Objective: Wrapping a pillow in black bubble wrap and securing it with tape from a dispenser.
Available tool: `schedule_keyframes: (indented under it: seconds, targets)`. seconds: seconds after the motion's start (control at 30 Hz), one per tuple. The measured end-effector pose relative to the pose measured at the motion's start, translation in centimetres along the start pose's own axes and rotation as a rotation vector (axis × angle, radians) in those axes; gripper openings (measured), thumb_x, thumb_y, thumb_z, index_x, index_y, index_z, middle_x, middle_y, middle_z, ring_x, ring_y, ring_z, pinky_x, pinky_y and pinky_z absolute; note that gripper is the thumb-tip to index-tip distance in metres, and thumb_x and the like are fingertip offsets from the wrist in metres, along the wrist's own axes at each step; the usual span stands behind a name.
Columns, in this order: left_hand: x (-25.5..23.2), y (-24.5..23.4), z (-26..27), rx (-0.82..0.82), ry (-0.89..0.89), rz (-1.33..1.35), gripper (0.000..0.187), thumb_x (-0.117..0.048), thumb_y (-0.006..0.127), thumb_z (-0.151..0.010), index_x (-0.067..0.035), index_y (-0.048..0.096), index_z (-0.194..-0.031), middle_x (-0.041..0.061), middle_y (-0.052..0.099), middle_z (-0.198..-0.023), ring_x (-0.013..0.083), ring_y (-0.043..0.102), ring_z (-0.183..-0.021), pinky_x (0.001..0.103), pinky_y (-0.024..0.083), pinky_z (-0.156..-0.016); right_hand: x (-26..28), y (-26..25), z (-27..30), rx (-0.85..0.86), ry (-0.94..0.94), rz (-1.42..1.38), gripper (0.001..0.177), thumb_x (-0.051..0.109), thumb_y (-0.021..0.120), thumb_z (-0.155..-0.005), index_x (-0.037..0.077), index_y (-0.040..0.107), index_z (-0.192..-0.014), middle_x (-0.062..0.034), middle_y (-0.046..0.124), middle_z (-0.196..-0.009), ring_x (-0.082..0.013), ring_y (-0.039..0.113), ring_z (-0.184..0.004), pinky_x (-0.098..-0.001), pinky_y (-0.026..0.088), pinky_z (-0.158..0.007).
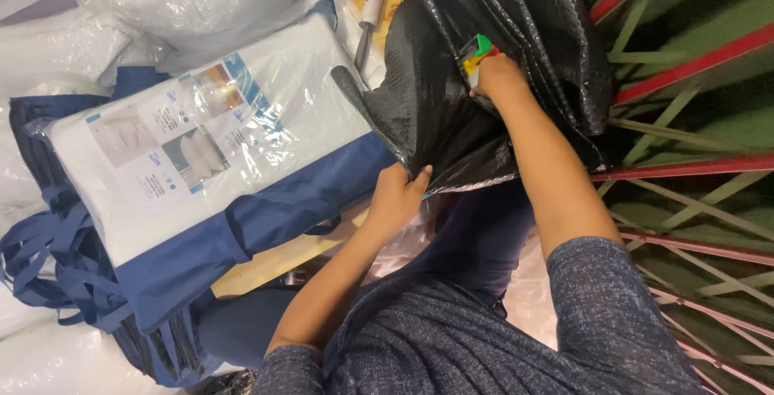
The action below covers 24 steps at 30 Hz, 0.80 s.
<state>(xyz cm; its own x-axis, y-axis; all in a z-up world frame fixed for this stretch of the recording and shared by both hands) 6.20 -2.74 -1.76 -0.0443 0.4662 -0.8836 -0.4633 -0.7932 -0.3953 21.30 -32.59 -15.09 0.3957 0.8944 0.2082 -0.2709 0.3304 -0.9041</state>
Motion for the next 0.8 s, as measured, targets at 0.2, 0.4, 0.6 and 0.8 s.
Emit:
schedule_keyframes:
  seconds: [0.2,0.4,0.6,0.8]
  targets:
    - [1.3,-4.2,4.3,-0.002,-0.078,0.032,0.027,-0.02,0.064,-0.096,0.003,0.078,-0.097,0.02,0.075,-0.08,0.0205,0.071,-0.082,0.039,0.056,-0.068,0.6,-1.0,1.2,0.014,-0.035,0.037,0.06,0.026,0.087,-0.081,-0.014,0.068,-0.122,-0.0377,0.068,-0.119,-0.0505,0.064,-0.117,-0.0575,0.055,-0.095]
    - [1.7,-8.3,7.9,-0.036,-0.134,0.118,0.026,-0.015,0.065,-0.093,0.005,0.077,-0.081,0.016,0.068,-0.059,0.0182,0.06,-0.062,0.033,0.052,-0.055,1.7,-3.1,5.5,-0.053,-0.016,0.001,0.058,0.031,0.085,-0.082,-0.008,0.069,-0.122,-0.0351,0.07,-0.116,-0.0499,0.067,-0.112,-0.0587,0.056,-0.092]
    - [1.6,-11.7,11.6,-0.087,-0.202,0.151,0.026,-0.01,0.066,-0.089,0.007,0.077,-0.072,0.017,0.066,-0.052,0.0206,0.059,-0.053,0.033,0.05,-0.048,1.0,-1.5,5.0,-0.174,-0.012,-0.027,0.056,0.029,0.08,-0.091,-0.008,0.062,-0.128,-0.0318,0.068,-0.12,-0.0496,0.065,-0.116,-0.0606,0.054,-0.095]
    - [3.2,-18.2,17.4,-0.298,-0.187,0.561,0.029,0.011,0.062,-0.082,0.016,0.067,-0.11,0.023,0.072,-0.106,0.0269,0.064,-0.088,0.036,0.05,-0.085,-0.5,2.1,1.6,-0.351,0.01,0.142,0.061,0.042,0.078,-0.087,0.0,0.059,-0.126,-0.0211,0.074,-0.097,-0.0403,0.073,-0.084,-0.0489,0.056,-0.073]
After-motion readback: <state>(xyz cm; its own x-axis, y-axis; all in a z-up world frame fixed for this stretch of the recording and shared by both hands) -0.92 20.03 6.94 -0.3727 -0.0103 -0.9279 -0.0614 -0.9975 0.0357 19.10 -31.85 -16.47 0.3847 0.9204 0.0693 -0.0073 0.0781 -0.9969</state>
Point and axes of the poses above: each hand's wrist, its own z-axis away from the middle knuckle, its own y-axis out of the palm, x = y × z, the point moved 7 cm from there along -z, towards the middle knuckle
